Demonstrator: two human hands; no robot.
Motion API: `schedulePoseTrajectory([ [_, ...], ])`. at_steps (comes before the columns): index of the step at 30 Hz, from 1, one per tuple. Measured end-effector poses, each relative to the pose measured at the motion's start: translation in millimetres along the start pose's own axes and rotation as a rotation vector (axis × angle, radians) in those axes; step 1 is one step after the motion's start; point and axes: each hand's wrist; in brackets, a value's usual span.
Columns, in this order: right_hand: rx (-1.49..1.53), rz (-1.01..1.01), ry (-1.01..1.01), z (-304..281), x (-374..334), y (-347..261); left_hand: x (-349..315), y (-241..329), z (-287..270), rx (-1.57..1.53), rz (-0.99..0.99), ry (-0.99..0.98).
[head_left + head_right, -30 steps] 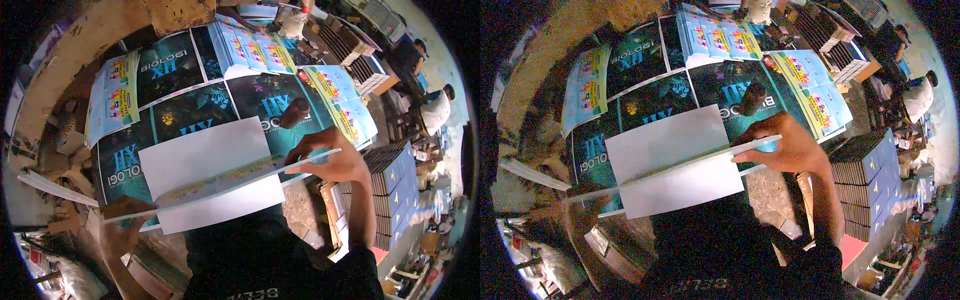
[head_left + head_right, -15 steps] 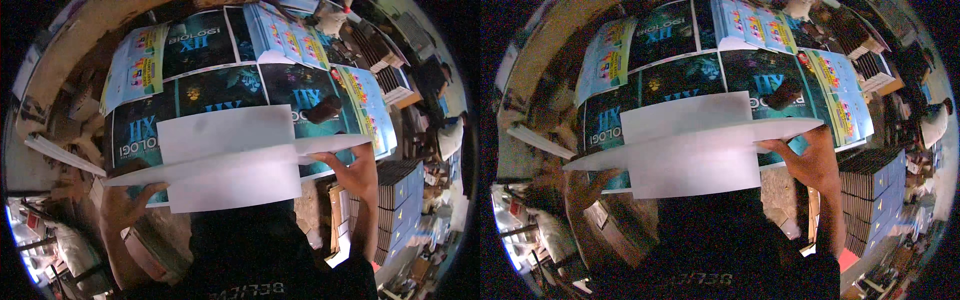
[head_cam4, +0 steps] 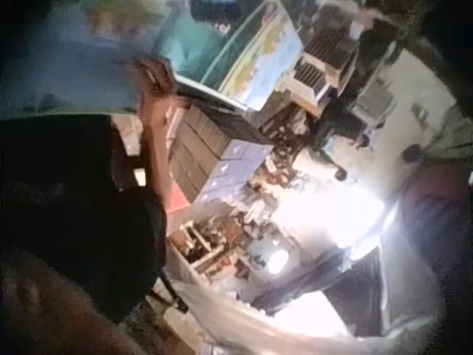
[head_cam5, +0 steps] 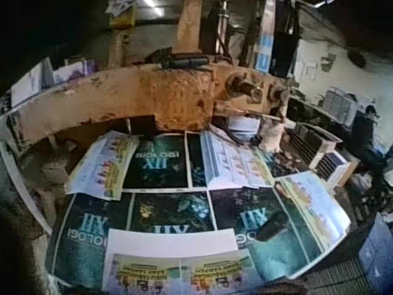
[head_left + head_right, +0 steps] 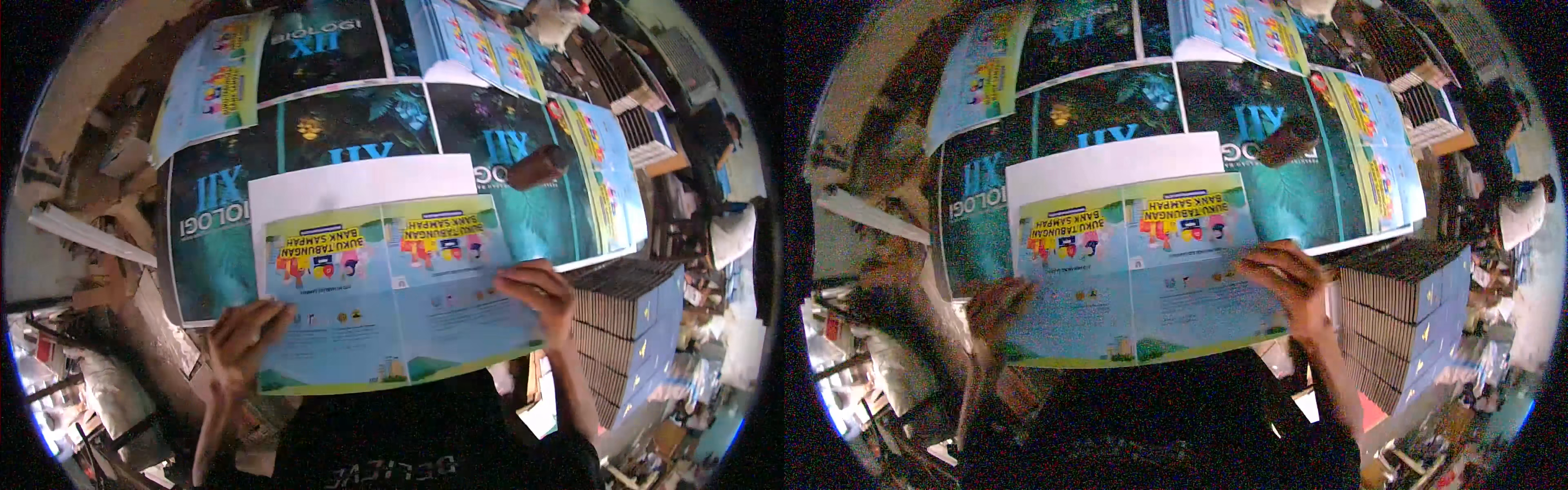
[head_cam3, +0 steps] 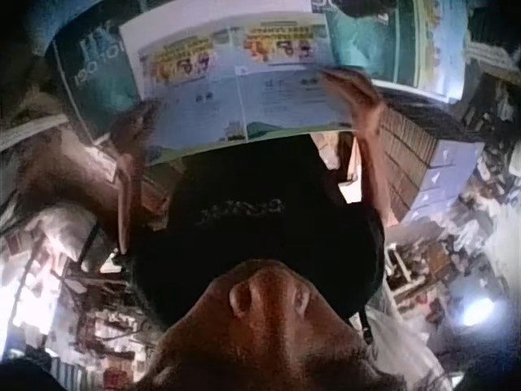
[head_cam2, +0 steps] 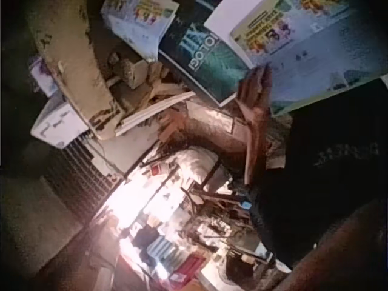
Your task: The person folds paper sheets in half and creases the edges using a cylindrical wooden tool.
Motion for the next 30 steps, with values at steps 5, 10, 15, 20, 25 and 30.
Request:
schedulePoseTrajectory([
  [5, -0.076, -0.018, -0.036, 15, -17, 8, -15, 17, 20, -0.086, -0.144, -0.042],
  [10, -0.135, -0.050, -0.060, 18, -20, 14, -26, 19, 32, -0.136, -0.260, 0.042],
  [15, -0.123, -0.031, -0.045, 18, -20, 14, -24, 18, 32, -0.156, -0.270, 0.024],
  [20, -0.118, -0.043, -0.018, 21, -22, 20, -28, 10, 38, -0.138, -0.192, 0.098],
  [25, -0.037, 0.121, -0.130, 8, 0, 17, -24, 18, 40, -0.231, -0.582, 0.173],
  [30, -0.119, 0.411, -0.222, 13, 28, 10, 16, 11, 28, -0.235, -0.755, -0.023],
])
Point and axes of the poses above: each hand's wrist, its own x-axis towards the middle knuckle, its own z-axis out of the palm, y = z × x, and after that the axes turned 15 degrees about y, right-handed
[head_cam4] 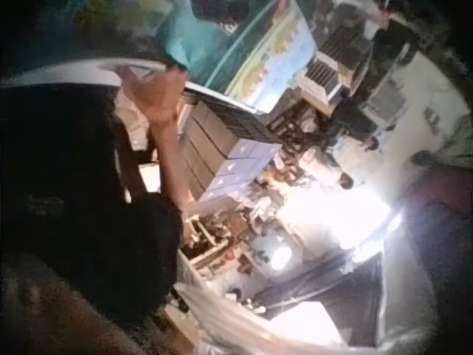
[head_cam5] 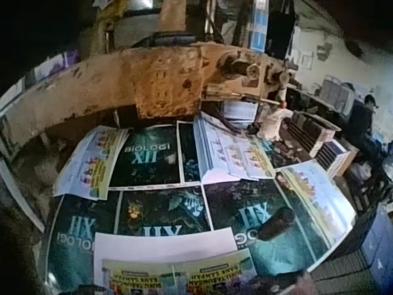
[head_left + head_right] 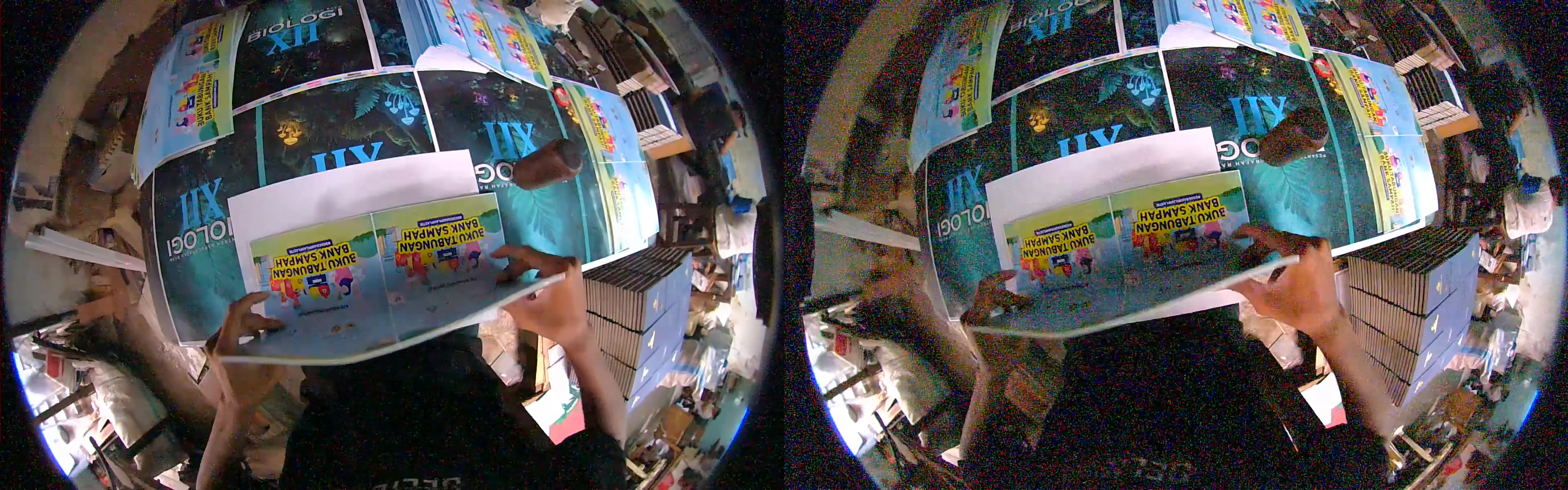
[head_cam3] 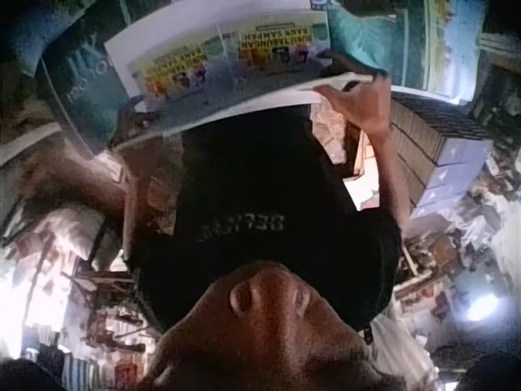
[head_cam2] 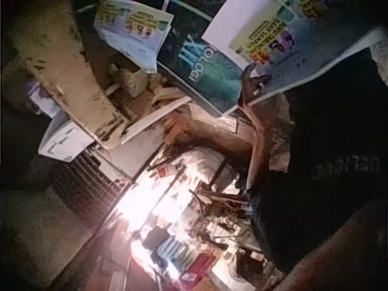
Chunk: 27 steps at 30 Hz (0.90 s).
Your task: The person folds paper sheets in half and creases the edges using a cylindrical wooden tool.
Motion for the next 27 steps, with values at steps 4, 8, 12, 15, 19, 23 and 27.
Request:
schedulePoseTrajectory([
  [4, -0.071, 0.048, -0.006, -2, 26, -18, 21, 23, -2, 0.054, -0.144, -0.081],
  [8, -0.137, 0.015, 0.011, 7, 33, -6, 36, 22, 6, 0.049, -0.160, -0.133],
  [12, -0.141, 0.060, -0.070, 13, 43, -7, 47, 26, 11, 0.019, -0.252, -0.196],
  [15, -0.109, 0.039, -0.086, 14, 51, -10, 60, 26, 13, 0.019, -0.197, -0.223],
  [19, -0.196, -0.037, -0.014, 23, 47, 3, 73, 31, 18, 0.339, 0.011, -0.203],
  [23, -0.248, -0.077, 0.003, 20, 43, 4, 80, 104, 14, 0.478, 0.371, -0.111],
  [27, -0.079, 0.015, -0.106, 12, 51, -5, 74, 114, 69, 0.328, 0.578, 0.037],
])
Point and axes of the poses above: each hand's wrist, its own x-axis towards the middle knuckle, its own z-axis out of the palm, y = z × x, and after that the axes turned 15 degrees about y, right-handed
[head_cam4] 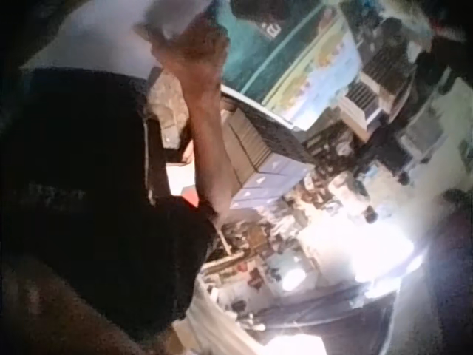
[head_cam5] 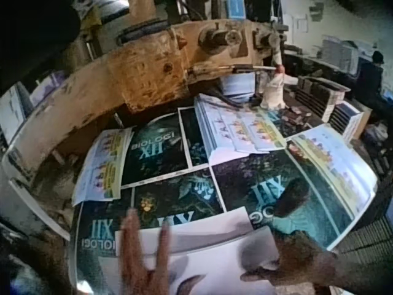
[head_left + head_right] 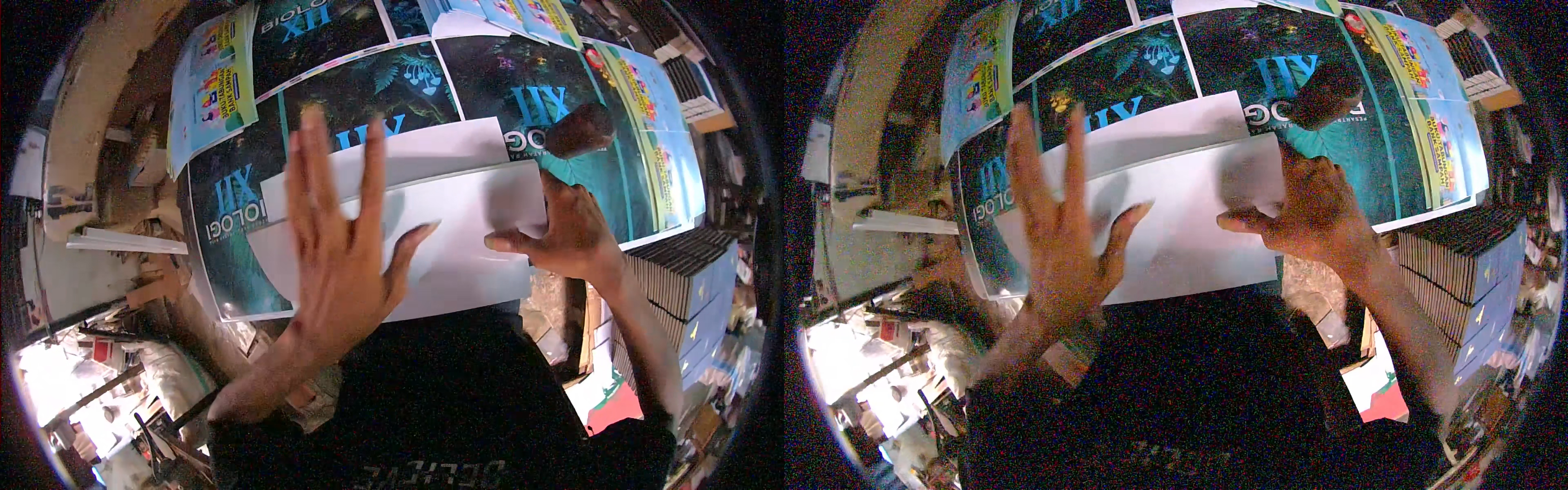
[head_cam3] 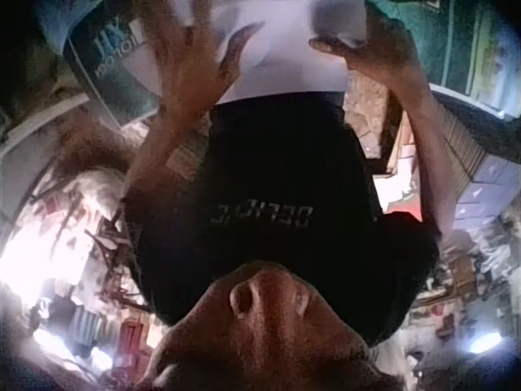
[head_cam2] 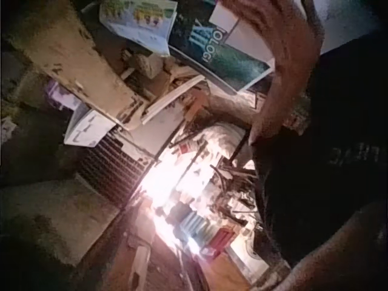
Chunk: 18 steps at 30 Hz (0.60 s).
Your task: The person folds paper sheets in half and creases the edges using a cylindrical wooden tool.
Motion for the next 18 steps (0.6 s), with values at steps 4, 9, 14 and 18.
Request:
schedulePoseTrajectory([
  [4, 0.119, -0.010, 0.044, 4, -3, 0, -11, -3, 38, 0.050, 0.001, -0.017],
  [9, 0.240, 0.134, 0.008, 1, 4, -8, -25, -11, 50, 0.020, -0.087, -0.083],
  [14, -0.251, 0.127, 0.361, -59, 4, -25, -27, -14, 59, 0.016, -0.133, -0.080],
  [18, -0.058, -0.017, 0.812, -72, 60, -1, -30, -18, 62, -0.102, -0.173, -0.012],
])
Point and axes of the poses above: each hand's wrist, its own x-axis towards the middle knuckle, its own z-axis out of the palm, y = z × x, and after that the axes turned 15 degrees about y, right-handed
